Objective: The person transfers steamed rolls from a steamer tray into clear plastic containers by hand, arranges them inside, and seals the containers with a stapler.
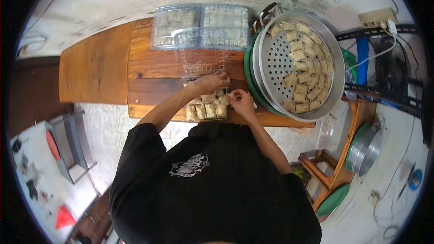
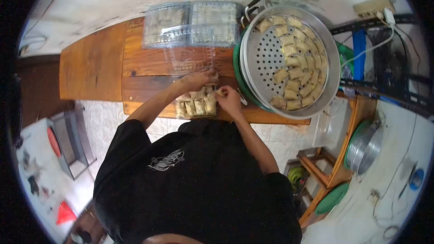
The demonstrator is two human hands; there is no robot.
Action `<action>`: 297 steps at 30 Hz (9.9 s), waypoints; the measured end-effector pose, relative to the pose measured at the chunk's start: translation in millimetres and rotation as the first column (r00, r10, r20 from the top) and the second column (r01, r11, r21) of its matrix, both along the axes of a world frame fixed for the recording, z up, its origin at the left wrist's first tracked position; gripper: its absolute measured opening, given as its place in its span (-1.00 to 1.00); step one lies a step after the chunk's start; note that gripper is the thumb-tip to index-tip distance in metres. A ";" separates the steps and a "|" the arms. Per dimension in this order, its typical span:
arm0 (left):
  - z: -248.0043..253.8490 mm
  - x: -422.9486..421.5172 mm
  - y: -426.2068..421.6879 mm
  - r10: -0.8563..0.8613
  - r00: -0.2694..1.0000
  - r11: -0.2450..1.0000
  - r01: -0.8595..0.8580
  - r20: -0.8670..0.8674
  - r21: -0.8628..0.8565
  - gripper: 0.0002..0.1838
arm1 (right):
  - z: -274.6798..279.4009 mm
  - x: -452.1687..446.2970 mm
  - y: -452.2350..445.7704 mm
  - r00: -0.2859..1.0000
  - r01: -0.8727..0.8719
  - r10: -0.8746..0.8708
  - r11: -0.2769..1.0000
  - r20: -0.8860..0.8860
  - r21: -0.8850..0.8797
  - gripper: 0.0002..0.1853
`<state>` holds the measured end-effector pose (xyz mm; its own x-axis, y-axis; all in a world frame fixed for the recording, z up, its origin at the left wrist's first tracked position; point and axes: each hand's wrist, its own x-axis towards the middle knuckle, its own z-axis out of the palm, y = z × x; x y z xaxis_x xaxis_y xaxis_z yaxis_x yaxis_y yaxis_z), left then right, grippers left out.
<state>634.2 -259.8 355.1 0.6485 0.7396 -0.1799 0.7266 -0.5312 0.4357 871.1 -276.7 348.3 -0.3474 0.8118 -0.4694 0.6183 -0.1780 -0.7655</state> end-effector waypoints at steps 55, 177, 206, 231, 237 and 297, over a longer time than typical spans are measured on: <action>-47.2 66.6 -87.9 -0.335 0.929 0.922 0.358 -0.157 0.151 0.05 | -85.3 37.6 -147.0 0.959 0.264 -0.267 0.964 -0.099 -0.036 -0.32; -35.9 -133.0 -177.2 -0.093 0.993 0.960 0.108 -0.071 0.260 -0.07 | -30.3 -150.9 -131.0 0.619 0.684 -0.660 0.719 -0.425 -0.122 -0.52; -20.5 -114.4 -124.6 -0.165 0.932 0.979 0.196 -0.323 0.065 0.22 | -80.4 -194.7 -180.7 0.869 0.493 -0.486 0.843 0.092 -0.215 -0.42; -61.2 -291.5 -202.4 0.913 0.397 0.406 -0.856 -0.095 0.319 -0.36 | -38.1 -333.3 -132.3 0.976 0.217 -0.216 0.972 -0.020 0.088 -0.50; -61.5 -339.4 -109.1 0.895 0.432 0.443 -0.833 -0.110 0.330 -0.36 | -47.6 -229.8 -43.3 0.925 0.292 -0.349 0.906 0.150 0.307 -0.54; 328.4 1180.4 640.8 -0.204 0.946 0.561 0.325 -0.253 0.761 -0.38 | -217.1 213.3 -229.5 -0.886 0.411 -0.462 -0.825 0.045 -0.387 -0.82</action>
